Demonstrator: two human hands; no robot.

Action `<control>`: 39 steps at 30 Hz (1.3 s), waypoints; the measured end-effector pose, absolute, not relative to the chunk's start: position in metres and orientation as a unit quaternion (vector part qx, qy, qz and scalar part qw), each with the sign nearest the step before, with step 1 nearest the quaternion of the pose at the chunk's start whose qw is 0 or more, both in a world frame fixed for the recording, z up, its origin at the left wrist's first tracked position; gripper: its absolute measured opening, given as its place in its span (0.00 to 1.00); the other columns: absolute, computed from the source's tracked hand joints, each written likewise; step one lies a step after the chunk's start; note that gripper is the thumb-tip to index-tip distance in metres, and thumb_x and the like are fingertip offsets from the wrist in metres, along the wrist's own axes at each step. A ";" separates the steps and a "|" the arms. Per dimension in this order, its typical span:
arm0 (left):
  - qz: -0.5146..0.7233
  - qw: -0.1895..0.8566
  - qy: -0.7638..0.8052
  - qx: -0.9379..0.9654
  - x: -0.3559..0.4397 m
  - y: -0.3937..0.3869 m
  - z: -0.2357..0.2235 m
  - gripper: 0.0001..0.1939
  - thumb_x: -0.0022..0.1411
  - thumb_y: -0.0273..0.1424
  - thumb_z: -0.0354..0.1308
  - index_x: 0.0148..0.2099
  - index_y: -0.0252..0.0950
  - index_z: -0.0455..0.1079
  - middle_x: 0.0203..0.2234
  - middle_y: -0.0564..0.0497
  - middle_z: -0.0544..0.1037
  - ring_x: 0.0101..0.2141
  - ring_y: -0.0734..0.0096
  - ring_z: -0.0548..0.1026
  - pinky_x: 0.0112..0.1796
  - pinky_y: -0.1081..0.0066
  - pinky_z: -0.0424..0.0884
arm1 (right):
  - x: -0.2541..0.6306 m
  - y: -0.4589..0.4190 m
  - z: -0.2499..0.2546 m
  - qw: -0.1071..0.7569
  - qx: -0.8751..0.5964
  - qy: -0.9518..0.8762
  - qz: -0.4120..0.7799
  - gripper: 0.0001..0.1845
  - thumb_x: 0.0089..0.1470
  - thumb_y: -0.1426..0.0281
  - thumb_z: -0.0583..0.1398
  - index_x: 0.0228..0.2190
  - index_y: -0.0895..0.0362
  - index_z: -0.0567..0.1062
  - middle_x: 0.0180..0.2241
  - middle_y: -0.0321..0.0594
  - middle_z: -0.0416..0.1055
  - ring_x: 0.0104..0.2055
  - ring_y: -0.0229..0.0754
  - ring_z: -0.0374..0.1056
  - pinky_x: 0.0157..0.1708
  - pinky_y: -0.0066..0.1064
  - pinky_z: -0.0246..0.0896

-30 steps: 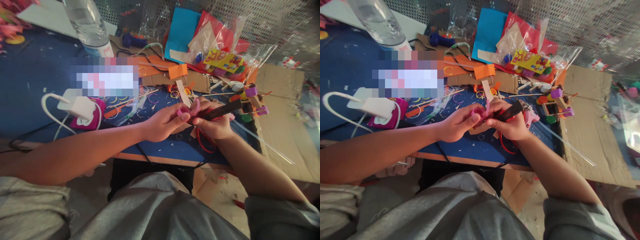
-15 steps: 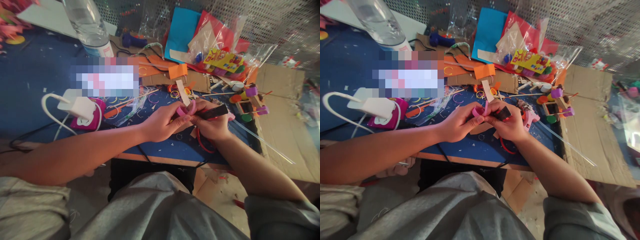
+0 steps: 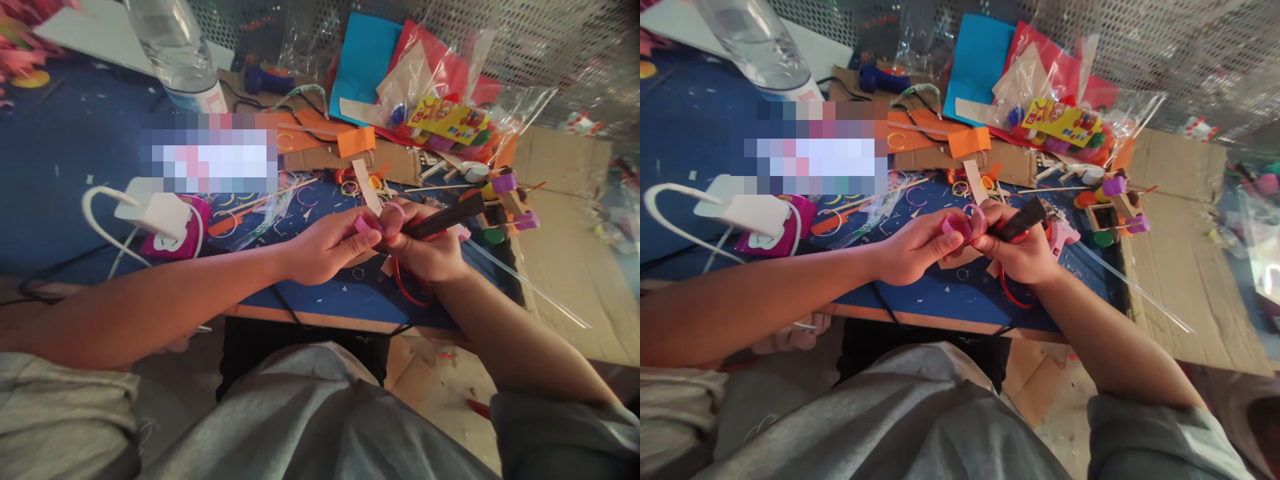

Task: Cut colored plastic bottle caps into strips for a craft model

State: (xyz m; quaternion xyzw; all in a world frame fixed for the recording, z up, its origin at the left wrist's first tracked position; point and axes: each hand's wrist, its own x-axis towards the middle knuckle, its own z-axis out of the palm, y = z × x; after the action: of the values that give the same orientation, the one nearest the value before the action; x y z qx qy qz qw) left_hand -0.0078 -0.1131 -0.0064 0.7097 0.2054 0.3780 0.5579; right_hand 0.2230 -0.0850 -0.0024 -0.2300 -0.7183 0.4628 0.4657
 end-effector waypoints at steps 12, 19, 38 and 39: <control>0.421 0.538 0.232 0.693 -0.005 -0.114 -0.011 0.29 0.80 0.62 0.58 0.48 0.40 0.70 0.32 0.53 0.72 0.36 0.68 0.71 0.42 0.65 0.71 | 0.224 -0.082 -0.008 0.487 -0.246 -0.745 0.384 0.21 0.51 0.46 0.84 0.33 0.47 0.89 0.32 0.40 0.82 0.35 0.48 0.77 0.42 0.46 0.79; 0.425 0.432 0.296 0.738 -0.009 -0.111 -0.013 0.27 0.76 0.58 0.68 0.50 0.37 0.74 0.36 0.52 0.80 0.34 0.71 0.71 0.40 0.68 0.68 | 0.225 -0.083 -0.003 0.495 -0.267 -0.758 0.331 0.18 0.55 0.48 0.83 0.34 0.46 0.90 0.35 0.40 0.85 0.39 0.49 0.80 0.46 0.47 0.79; 0.400 0.584 0.214 0.673 -0.005 -0.115 -0.006 0.31 0.77 0.65 0.61 0.46 0.40 0.67 0.32 0.54 0.67 0.33 0.70 0.64 0.35 0.65 0.66 | 0.215 -0.094 0.000 0.493 -0.238 -0.665 0.508 0.21 0.58 0.51 0.82 0.31 0.51 0.84 0.31 0.35 0.72 0.23 0.35 0.63 0.21 0.33 0.65; 0.397 0.590 0.211 0.671 -0.005 -0.115 -0.007 0.31 0.77 0.65 0.60 0.46 0.41 0.66 0.31 0.55 0.65 0.31 0.70 0.62 0.32 0.65 0.63 | 0.215 -0.094 0.000 0.495 -0.234 -0.669 0.502 0.20 0.58 0.52 0.83 0.31 0.50 0.84 0.31 0.35 0.73 0.24 0.36 0.65 0.23 0.33 0.67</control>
State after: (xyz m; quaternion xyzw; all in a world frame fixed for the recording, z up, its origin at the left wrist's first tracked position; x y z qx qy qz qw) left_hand -0.0052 -0.1150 -0.0066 0.6712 0.2108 0.3967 0.5897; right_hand 0.2154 -0.0938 -0.0001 -0.2339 -0.6693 0.5019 0.4954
